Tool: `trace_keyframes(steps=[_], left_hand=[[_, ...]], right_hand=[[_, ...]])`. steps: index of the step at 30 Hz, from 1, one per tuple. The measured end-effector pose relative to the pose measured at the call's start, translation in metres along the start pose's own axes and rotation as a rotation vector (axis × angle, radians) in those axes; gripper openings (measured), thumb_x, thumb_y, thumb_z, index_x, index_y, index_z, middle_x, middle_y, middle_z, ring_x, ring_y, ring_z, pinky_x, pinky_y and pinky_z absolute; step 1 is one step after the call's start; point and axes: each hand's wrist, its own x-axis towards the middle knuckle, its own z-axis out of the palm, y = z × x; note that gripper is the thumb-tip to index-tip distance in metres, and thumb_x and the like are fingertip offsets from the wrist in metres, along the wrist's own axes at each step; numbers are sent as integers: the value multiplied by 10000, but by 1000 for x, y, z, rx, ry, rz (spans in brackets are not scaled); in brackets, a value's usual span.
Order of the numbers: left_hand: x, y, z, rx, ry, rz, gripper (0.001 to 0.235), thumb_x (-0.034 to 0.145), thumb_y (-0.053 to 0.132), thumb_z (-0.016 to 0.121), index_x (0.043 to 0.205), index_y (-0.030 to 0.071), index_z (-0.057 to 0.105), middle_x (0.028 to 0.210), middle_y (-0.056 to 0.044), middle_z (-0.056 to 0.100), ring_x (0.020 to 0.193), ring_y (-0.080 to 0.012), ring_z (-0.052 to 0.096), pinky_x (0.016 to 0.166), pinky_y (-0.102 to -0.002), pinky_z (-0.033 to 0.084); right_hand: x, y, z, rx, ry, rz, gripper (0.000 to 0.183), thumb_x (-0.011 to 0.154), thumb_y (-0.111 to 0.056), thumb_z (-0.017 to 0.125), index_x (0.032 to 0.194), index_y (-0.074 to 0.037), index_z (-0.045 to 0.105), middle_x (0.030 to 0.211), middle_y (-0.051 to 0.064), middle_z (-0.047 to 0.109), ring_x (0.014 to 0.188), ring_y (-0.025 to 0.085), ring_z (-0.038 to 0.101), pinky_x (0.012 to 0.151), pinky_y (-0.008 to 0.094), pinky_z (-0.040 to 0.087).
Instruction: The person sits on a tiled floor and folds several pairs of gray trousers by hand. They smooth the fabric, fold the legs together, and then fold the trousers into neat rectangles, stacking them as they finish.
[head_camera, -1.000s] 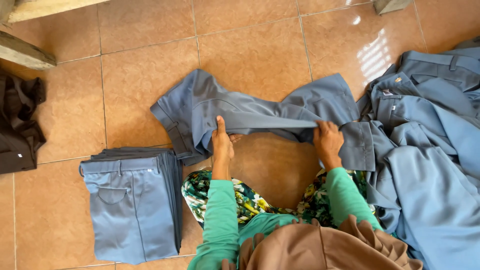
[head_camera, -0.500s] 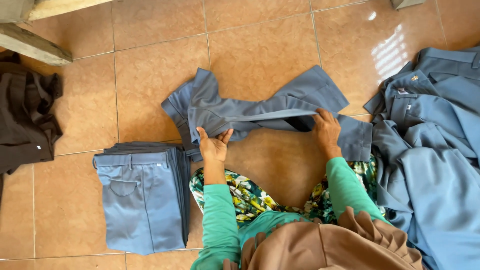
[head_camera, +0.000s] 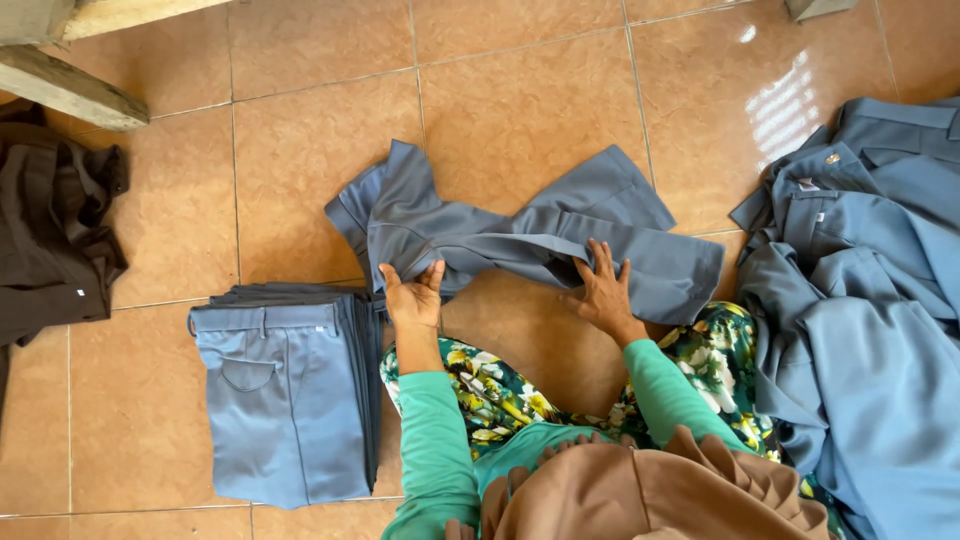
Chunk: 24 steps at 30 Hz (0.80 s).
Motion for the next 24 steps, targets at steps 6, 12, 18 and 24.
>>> trace_keyframes(steps=[6,12,18,24], left_hand=[[10,13,-9,-34,-3,9,722,969,574,576,1179,-100,427,927,-267,553,803,-411,710,915,-581,609],[19,37,-24,6,11,28,742,964,602,567,1173,-93,412,932,-255,554,784,-405,706,895,-559,624],[41,14,-47,153,82,107,882,975,630,584,1486,-32,305,1330,-282,485,1159,-408,645,1060,-572,505],[68,-10,-71,204,123,138,846,1011,597,566,1564,26,276,1552,-263,400,1347,-411,525,1122,-606,431]], right_hand=[[1,9,51,-305,578,-123,372,847,-255,663,1217,-210,651,1652,111,374,1552,317,310,1197,670,124],[76,94,42,-256,498,173,197,903,-433,716,970,-276,813,1620,6,477,1577,307,263,1165,679,170],[148,158,-92,255,282,282,240,891,-623,652,988,-416,726,1418,-174,528,1495,206,302,1136,727,190],[98,161,-108,-180,334,456,390,882,-589,686,1055,-256,794,1291,45,635,1411,271,390,1086,792,54]])
